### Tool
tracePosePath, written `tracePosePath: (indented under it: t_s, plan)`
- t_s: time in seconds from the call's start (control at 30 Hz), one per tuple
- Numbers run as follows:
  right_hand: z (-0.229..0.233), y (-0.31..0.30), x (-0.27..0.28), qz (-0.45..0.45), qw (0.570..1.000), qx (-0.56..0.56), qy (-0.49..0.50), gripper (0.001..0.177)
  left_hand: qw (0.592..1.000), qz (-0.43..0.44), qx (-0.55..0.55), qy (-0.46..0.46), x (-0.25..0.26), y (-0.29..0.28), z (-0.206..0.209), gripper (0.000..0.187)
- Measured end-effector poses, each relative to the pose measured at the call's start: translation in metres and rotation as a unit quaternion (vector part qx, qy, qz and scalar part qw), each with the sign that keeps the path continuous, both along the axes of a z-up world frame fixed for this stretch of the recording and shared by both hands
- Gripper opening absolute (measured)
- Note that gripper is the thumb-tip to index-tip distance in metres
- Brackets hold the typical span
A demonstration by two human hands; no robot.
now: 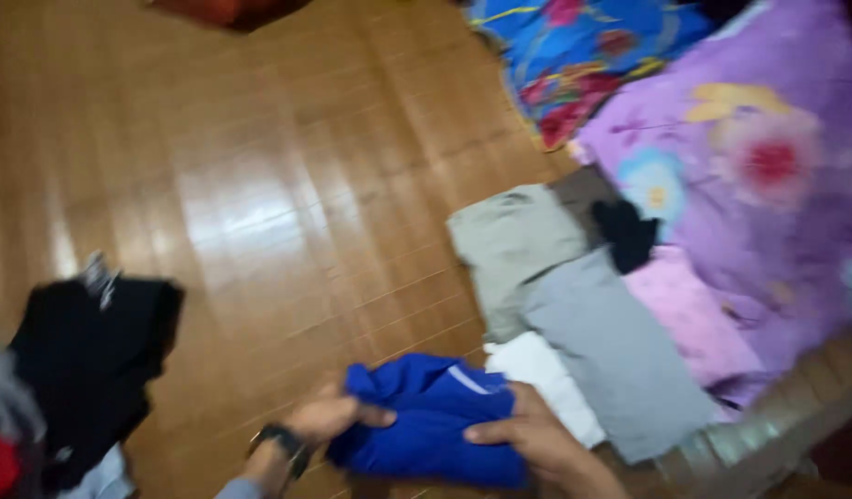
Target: The person folds several pieces of clothing on a wooden floor, including a blue t-shirt, a white t-shirt, a red t-shirt, light blue jeans, black pants, and a black sock. Each item is smoothed, folded, and placed into a growing stack.
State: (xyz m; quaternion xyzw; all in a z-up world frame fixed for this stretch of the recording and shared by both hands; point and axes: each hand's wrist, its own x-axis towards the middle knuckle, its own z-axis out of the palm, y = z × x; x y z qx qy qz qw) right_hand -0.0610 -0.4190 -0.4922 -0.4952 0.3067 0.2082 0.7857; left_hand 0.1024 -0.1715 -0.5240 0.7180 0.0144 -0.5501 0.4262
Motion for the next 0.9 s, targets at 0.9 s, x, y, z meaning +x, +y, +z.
tracePosePath:
  t_s: [0.9]
  plan:
    - [0.011, -0.107, -0.11, 0.053, 0.545, -0.809, -0.212, 0.05, 0.723, -0.272, -0.026, -0.635, -0.083, -0.191, 0.008, 0.072]
